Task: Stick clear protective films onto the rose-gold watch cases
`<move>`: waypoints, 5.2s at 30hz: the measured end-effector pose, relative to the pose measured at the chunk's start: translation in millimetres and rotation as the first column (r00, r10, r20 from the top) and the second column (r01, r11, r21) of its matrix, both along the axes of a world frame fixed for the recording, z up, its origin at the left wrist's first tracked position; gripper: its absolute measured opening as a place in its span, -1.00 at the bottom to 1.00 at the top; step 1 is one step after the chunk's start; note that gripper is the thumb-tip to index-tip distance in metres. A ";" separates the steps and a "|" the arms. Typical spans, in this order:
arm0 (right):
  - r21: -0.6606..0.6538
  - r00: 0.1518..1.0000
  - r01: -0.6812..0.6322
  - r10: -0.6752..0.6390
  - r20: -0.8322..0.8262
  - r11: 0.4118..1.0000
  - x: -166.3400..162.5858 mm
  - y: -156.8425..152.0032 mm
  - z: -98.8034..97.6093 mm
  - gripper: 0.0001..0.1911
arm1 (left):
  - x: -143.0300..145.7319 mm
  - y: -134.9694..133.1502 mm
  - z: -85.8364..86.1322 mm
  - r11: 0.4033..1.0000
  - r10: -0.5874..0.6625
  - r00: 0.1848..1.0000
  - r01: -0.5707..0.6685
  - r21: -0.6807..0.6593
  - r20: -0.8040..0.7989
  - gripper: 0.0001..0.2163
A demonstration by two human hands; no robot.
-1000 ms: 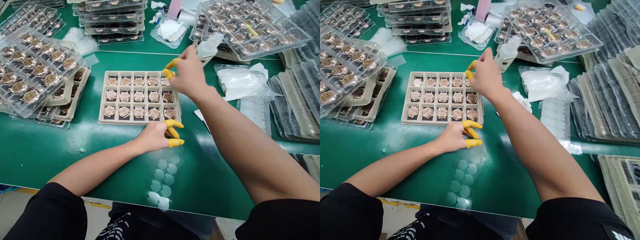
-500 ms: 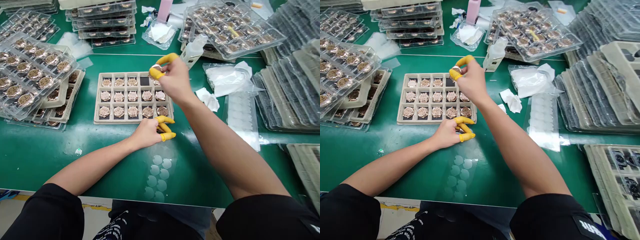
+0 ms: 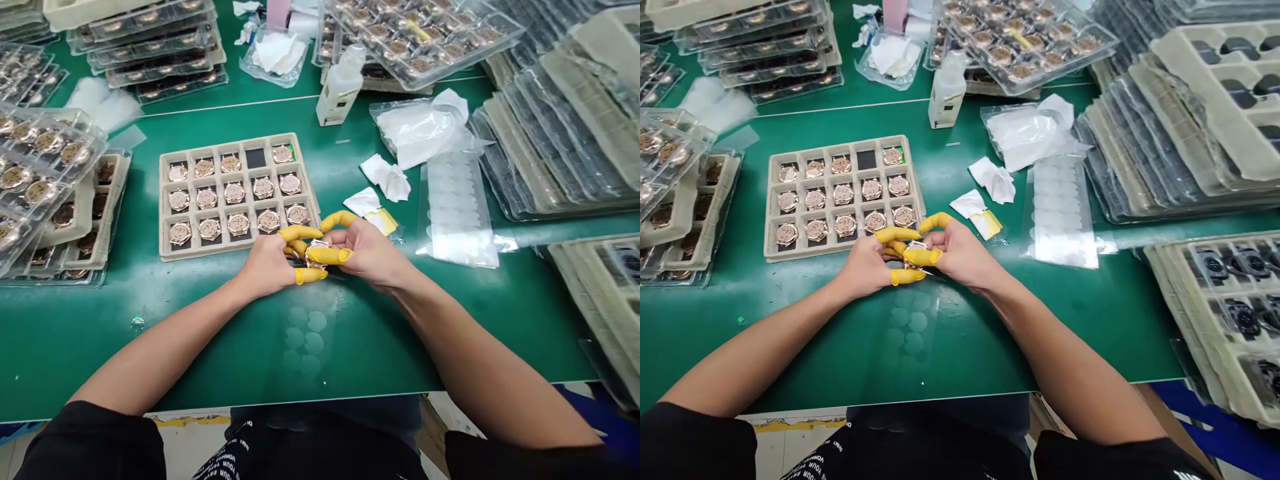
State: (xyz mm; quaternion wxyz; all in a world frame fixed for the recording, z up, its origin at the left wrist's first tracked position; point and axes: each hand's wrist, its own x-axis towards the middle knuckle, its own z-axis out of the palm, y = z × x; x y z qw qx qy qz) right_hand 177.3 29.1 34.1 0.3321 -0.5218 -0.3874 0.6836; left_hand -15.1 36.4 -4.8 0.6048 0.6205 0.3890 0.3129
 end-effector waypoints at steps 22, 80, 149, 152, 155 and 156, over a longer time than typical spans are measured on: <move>0.819 0.814 -0.334 -0.296 0.500 0.467 26.6 -2.8 -11.9 -0.87 | 4.3 0.0 -0.3 0.997 0.075 0.996 -0.073 -0.041 0.048 -0.46; 0.479 0.971 0.048 -0.153 0.182 0.877 24.9 -6.7 -14.4 -0.59 | -0.6 -4.6 -14.4 0.727 0.247 0.955 -0.296 0.619 0.167 -0.54; 0.427 0.915 -0.019 -0.157 0.372 0.904 18.4 -25.3 3.9 -0.74 | 3.8 0.2 -6.7 0.986 0.102 0.994 -0.107 0.125 0.044 -0.46; 0.387 0.916 -0.035 -0.126 0.382 0.922 12.1 -26.6 0.8 -0.72 | 3.0 0.7 -6.9 0.988 0.075 0.997 -0.079 0.129 0.031 -0.45; 0.417 0.902 -0.046 -0.142 0.409 0.908 10.5 -26.5 -2.2 -0.71 | 2.3 0.9 -7.3 0.989 0.060 0.998 -0.064 0.133 0.032 -0.45; 0.428 0.898 -0.047 -0.149 0.413 0.903 10.3 -26.4 -3.0 -0.72 | 2.3 0.8 -7.1 0.989 0.061 0.998 -0.065 0.133 0.034 -0.45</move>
